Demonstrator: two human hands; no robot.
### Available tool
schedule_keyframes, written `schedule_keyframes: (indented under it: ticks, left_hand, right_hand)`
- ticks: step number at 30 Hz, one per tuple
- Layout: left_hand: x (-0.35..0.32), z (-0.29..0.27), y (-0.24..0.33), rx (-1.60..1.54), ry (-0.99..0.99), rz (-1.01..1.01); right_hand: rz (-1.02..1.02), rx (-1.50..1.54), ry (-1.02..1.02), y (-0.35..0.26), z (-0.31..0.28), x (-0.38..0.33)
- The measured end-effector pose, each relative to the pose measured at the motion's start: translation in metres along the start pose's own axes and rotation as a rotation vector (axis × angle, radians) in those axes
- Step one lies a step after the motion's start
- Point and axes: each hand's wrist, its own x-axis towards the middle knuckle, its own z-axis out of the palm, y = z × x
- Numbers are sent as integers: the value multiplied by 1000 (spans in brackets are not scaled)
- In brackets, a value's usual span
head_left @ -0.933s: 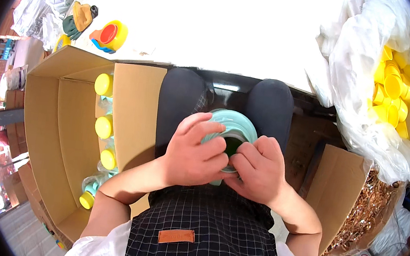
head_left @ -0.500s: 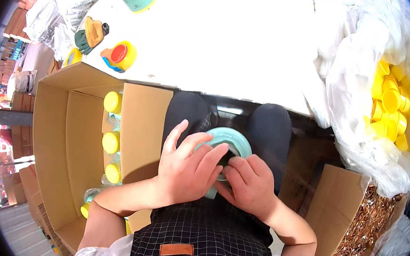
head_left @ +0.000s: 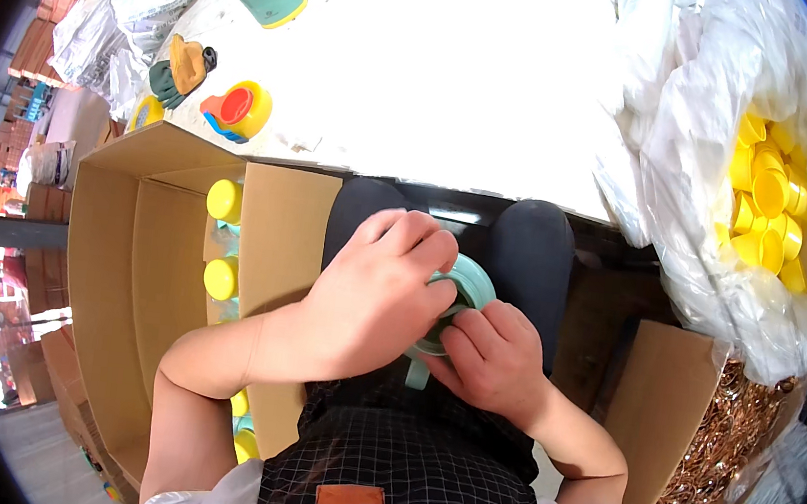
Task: The person assembles green plastic pitchers by inserting a copper ring into the neck, screwing on a yellow lid, and placing the finished unit into a cardboard box. The process is repeated for multiple pitchers.
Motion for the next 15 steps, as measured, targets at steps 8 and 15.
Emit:
schedule_keyframes:
  ticks: [8,15]
  left_hand:
    - [9,8,2,73,-77,-97]
    - [14,12,-1,-22,-72,-223]
  right_hand:
    - [45,18,20,2,3,-4]
    - [139,-6,79,-6,6,-4]
